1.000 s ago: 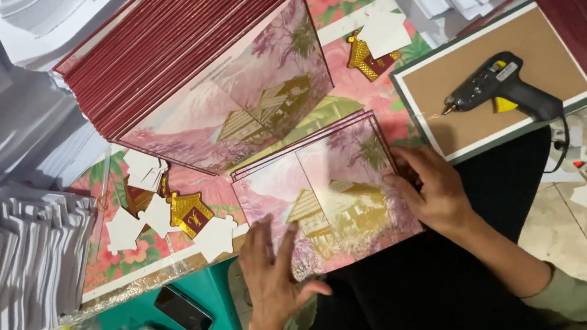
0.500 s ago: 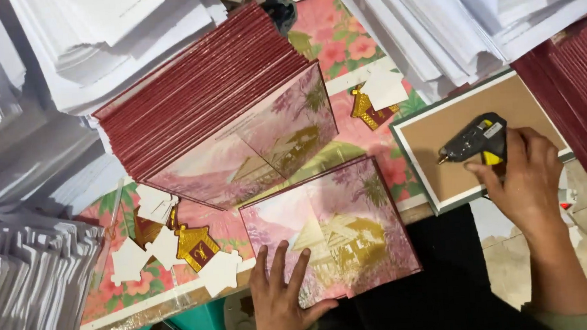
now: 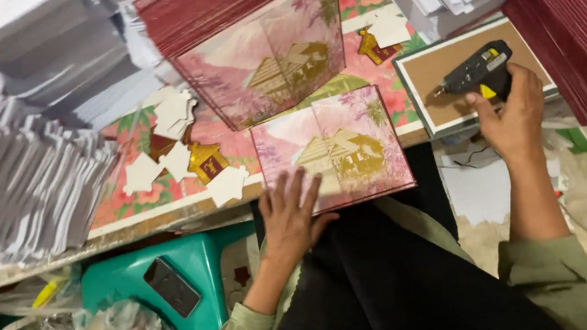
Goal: Assembling decorative cards by using a hot glue gun to attach paper cutouts to the card covers.
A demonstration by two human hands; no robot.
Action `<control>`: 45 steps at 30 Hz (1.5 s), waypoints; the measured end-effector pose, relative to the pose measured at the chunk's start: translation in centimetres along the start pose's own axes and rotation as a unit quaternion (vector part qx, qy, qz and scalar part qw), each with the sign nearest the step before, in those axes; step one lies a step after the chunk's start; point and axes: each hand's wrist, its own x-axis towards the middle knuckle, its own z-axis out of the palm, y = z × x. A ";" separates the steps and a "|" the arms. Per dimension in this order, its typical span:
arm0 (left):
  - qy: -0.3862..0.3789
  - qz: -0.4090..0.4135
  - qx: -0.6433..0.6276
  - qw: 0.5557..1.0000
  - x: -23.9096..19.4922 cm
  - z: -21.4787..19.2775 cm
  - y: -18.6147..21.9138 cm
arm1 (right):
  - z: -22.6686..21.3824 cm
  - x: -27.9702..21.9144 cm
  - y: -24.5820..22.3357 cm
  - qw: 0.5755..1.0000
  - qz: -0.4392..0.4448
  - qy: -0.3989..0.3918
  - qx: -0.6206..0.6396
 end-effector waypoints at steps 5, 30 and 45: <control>0.021 0.033 -0.071 0.997 0.2 0.2 0.9 | -0.1 -0.7 -5.9 0.996 -0.030 0.002 0.089; 0.174 0.044 -0.074 0.981 1.0 1.5 1.5 | 8.4 2.1 -13.8 0.961 -0.233 0.001 0.147; 0.203 0.034 -0.064 0.976 1.8 0.7 1.0 | 9.6 3.2 -12.1 0.961 -0.259 0.032 0.097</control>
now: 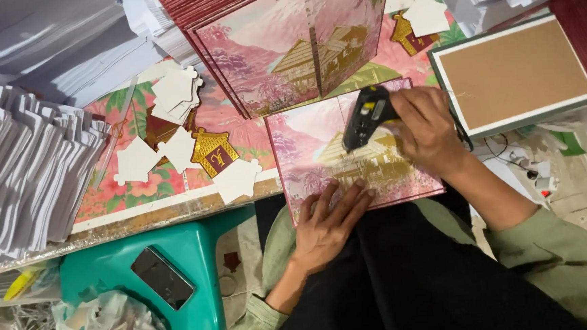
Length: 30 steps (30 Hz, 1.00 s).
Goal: Assembling decorative cards by using a hot glue gun to attach paper cutouts to the card covers.
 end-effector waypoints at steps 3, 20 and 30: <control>-0.008 -0.004 -0.032 0.999 0.3 -0.3 0.1 | -0.5 2.0 -1.1 0.999 0.022 0.019 -0.014; -0.080 -0.167 0.047 0.982 -5.8 -5.4 -10.6 | -10.4 -7.4 6.6 0.915 0.372 -0.090 -0.126; -0.081 -0.236 0.032 0.968 -4.0 -5.5 -12.2 | -10.0 -4.8 5.0 0.964 0.181 -0.052 -0.187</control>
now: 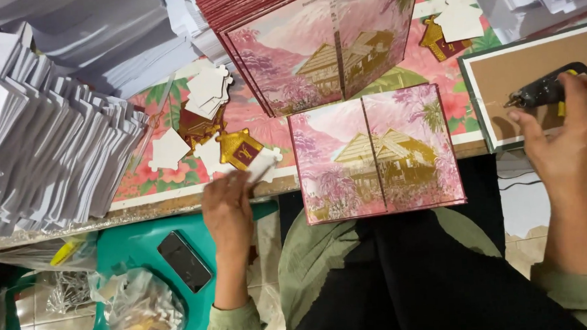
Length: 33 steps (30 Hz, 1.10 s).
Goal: Assembling decorative cards by using a hot glue gun to attach paper cutouts to the card covers.
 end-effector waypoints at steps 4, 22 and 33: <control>0.156 -0.037 -0.059 0.985 1.7 -1.8 3.8 | -0.5 1.5 -5.1 0.996 -0.002 0.058 0.065; -0.023 -0.164 -0.425 0.890 3.1 4.4 16.1 | 0.3 2.8 -14.2 0.765 0.202 -0.194 0.579; -0.042 -0.012 -0.245 0.968 4.7 2.9 13.2 | 0.4 3.9 -13.1 0.751 0.280 -0.125 0.584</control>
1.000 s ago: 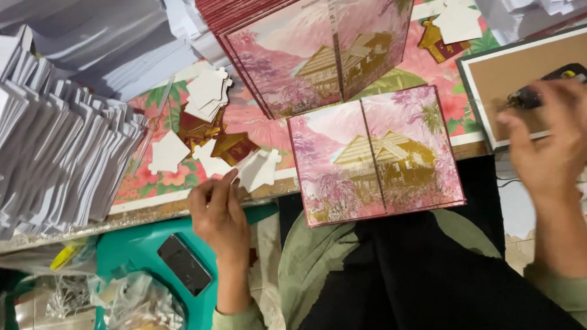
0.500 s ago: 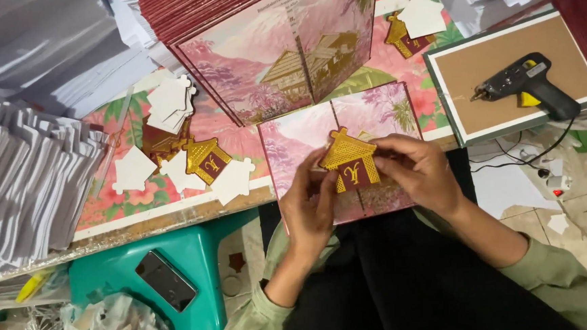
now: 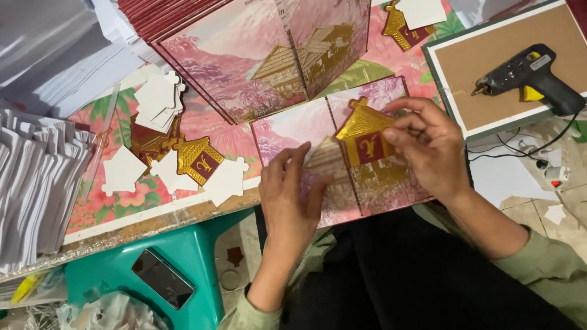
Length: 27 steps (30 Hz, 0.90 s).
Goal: Assembling decorative cards by using a hot glue gun to attach paper cutouts to the card covers.
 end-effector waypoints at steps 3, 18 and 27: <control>-0.106 -0.041 0.061 0.992 -2.9 0.8 -1.3 | -0.6 -0.6 2.0 0.998 0.065 0.010 0.027; -0.122 0.110 0.279 0.946 -5.0 2.7 -2.0 | 2.0 -1.4 2.3 0.991 0.038 -0.080 -0.096; -0.117 0.117 0.308 0.937 -4.4 2.3 -1.1 | 1.7 2.0 -0.9 0.960 -0.073 -0.037 -0.267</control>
